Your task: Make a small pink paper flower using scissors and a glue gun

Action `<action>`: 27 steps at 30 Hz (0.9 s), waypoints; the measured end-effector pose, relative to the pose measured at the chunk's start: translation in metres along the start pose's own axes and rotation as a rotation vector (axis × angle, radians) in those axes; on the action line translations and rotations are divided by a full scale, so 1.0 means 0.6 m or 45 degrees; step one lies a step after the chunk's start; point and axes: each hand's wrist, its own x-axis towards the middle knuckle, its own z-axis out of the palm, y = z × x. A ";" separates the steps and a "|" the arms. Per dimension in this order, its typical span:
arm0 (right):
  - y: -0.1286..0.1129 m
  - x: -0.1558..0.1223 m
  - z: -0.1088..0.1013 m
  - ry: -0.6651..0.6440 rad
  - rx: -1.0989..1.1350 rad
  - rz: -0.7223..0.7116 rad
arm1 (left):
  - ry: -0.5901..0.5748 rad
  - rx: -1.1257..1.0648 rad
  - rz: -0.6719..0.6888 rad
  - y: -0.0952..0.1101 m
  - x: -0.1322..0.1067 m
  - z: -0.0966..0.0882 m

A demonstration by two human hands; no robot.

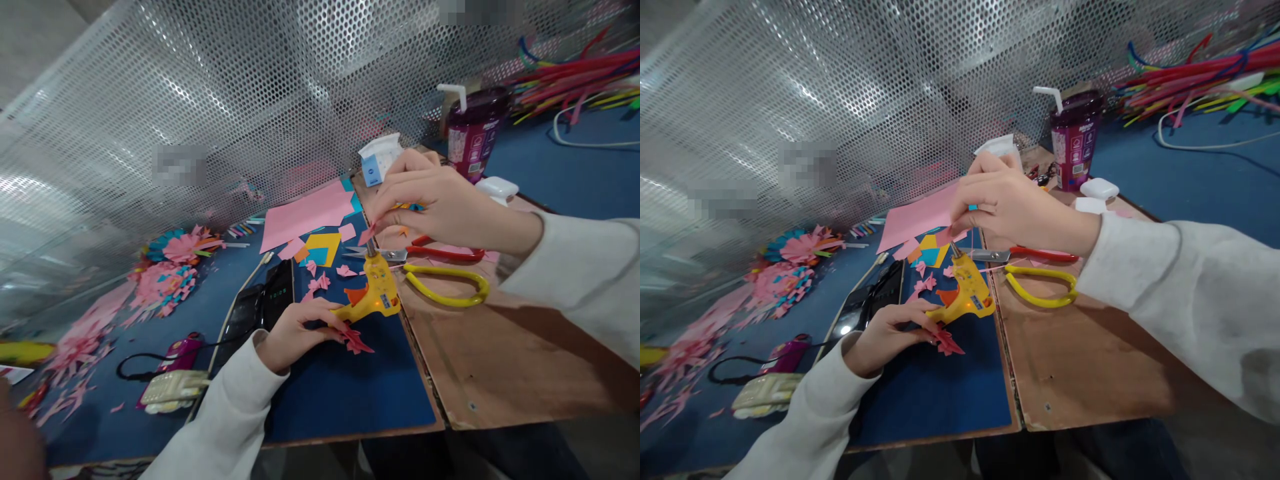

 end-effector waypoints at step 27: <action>0.006 -0.010 -0.015 -0.047 -0.184 -0.120 | -0.017 -0.016 0.040 0.007 0.002 0.000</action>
